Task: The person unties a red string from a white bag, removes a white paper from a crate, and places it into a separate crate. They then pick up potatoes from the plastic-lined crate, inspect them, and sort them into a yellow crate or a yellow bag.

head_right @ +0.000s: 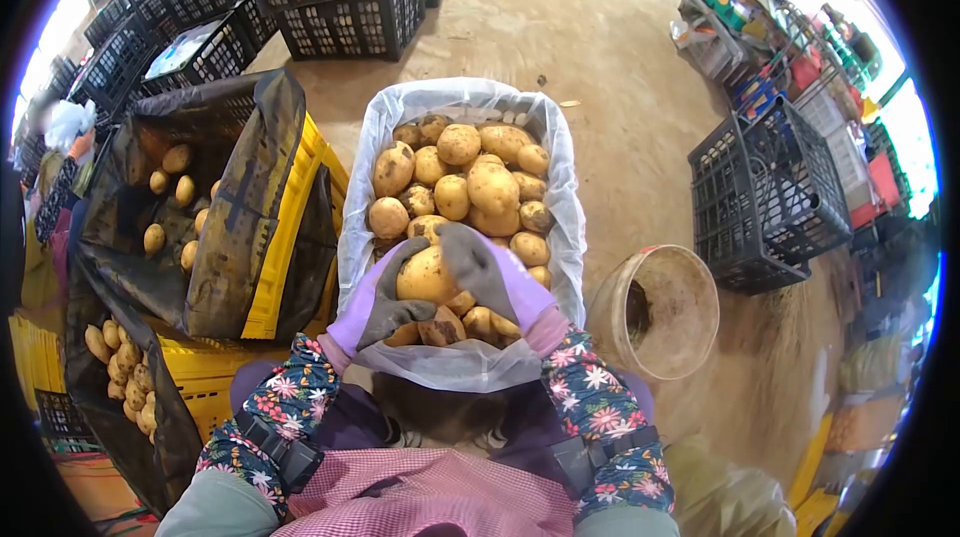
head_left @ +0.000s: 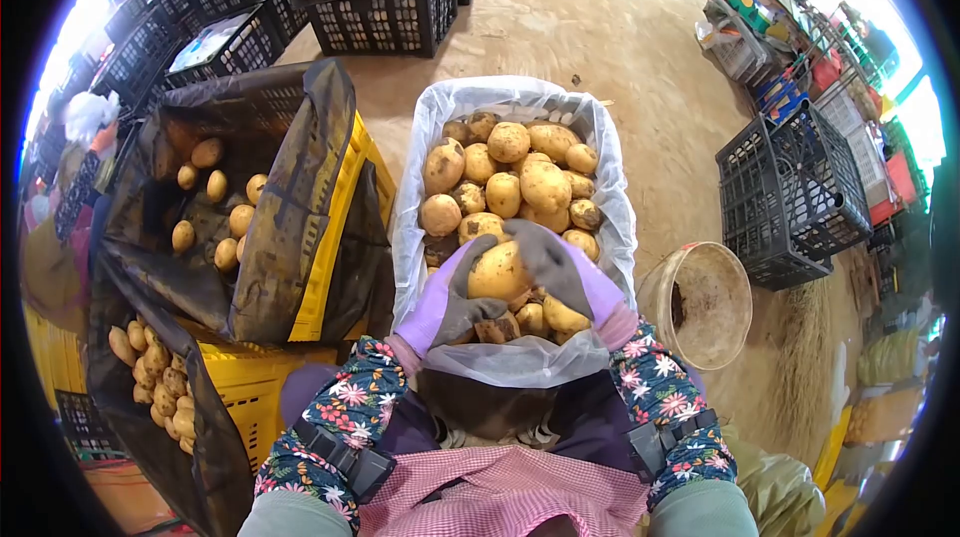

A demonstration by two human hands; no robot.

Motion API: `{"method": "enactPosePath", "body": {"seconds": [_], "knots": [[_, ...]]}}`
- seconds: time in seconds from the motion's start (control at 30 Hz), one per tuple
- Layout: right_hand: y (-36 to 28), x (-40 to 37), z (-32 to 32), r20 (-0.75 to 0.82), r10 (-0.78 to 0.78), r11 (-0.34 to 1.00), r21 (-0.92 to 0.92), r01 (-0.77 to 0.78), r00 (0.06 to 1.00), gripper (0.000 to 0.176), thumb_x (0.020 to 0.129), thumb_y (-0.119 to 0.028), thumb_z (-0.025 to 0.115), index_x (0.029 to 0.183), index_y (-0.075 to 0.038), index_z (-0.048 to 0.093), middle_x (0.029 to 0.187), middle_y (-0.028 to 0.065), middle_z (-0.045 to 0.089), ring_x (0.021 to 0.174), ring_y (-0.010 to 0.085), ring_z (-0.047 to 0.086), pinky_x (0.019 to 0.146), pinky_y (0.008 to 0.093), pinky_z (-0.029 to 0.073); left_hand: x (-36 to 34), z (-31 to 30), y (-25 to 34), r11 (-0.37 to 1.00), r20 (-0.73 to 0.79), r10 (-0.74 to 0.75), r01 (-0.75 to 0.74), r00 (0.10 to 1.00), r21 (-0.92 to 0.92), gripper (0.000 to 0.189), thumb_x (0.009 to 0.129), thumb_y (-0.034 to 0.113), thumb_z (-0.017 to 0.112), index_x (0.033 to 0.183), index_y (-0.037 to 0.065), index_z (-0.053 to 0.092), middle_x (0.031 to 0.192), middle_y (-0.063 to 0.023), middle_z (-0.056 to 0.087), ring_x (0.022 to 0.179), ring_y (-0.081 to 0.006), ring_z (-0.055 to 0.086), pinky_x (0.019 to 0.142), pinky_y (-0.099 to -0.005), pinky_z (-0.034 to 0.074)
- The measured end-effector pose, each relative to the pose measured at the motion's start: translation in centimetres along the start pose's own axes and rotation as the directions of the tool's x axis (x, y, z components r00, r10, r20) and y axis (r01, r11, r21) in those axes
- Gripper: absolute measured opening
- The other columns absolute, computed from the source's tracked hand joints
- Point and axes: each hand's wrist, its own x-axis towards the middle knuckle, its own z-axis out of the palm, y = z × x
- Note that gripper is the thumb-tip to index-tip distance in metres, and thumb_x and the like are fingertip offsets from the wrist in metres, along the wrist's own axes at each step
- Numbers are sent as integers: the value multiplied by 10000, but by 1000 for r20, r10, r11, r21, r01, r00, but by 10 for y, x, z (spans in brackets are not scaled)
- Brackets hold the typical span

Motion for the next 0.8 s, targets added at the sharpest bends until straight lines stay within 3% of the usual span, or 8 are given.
{"method": "enactPosePath", "body": {"seconds": [0.03, 0.17, 0.3, 0.37, 0.43, 0.63, 0.73, 0.8], "knots": [[0, -2, 8, 11, -187, 982, 33, 186, 982, 459, 938, -225, 582, 1313, 10, 459, 1246, 115, 554, 1146, 167, 513, 990, 291, 400, 0, -2, 3, 1000, -5, -19, 18, 1000, -6, 810, 691, -87, 732, 1397, 15, 347, 1368, -98, 423, 1239, -187, 435, 1028, -323, 403], [-14, -10, 8, -12, -170, 984, -57, 169, 985, 507, 906, -220, 640, 1322, 7, 459, 1263, 101, 546, 1151, 156, 505, 991, 305, 415, 1, -6, -1, 956, -34, 105, -92, 994, 279, 822, 665, -103, 740, 1389, 24, 373, 1364, -101, 446, 1256, -186, 429, 1041, -321, 388], [-17, -15, 9, -35, -160, 984, 71, 162, 987, 490, 861, -152, 683, 1297, -34, 494, 1257, 113, 546, 1167, 199, 506, 997, 314, 413, 2, -3, 5, 989, -32, 145, -144, 989, 45, 845, 628, -133, 729, 1381, 29, 380, 1356, -98, 427, 1271, -212, 409, 1053, -329, 379], [-17, -15, 10, -44, -156, 983, 95, 159, 987, 496, 856, -146, 688, 1297, -30, 493, 1250, 108, 544, 1162, 190, 502, 993, 307, 414, 2, -3, 11, 868, -12, 310, -278, 951, 411, 790, 622, -102, 701, 1354, 34, 438, 1347, -143, 464, 1308, -260, 400, 1079, -352, 344], [-19, -17, 10, -58, -145, 981, 120, 151, 988, 503, 851, -139, 693, 1297, -25, 492, 1243, 103, 543, 1156, 180, 498, 989, 300, 416, 3, -2, 10, 874, -20, 311, -278, 950, 399, 779, 618, -103, 685, 1346, 32, 445, 1347, -156, 462, 1303, -283, 404, 1080, -360, 342], [-15, -14, 14, -126, 87, 955, 291, -47, 988, 395, 894, -141, 654, 1231, 22, 528, 1125, 50, 599, 994, 101, 554, 859, 252, 470, 4, -1, 3, 881, 19, 256, -242, 966, 406, 842, 602, -134, 729, 1365, 23, 412, 1374, -125, 409, 1298, -235, 392, 1085, -330, 328], [-15, -11, 14, -206, 45, 993, 114, -22, 978, 326, 927, -183, 606, 1181, 18, 564, 1061, 42, 616, 928, 80, 558, 796, 238, 476, 2, 3, 7, 887, 28, 231, -222, 973, 405, 842, 609, -141, 722, 1370, 28, 403, 1368, -120, 417, 1292, -230, 396, 1078, -327, 336], [-11, -7, 6, -202, 378, 891, 343, -297, 904, 329, 952, -238, 560, 1172, 6, 575, 1056, 52, 616, 922, 75, 551, 783, 232, 472, 0, 2, -5, 874, -2, 173, -153, 985, 462, 844, 617, -133, 726, 1375, 31, 392, 1355, -110, 435, 1274, -226, 419, 1061, -327, 359]]}}
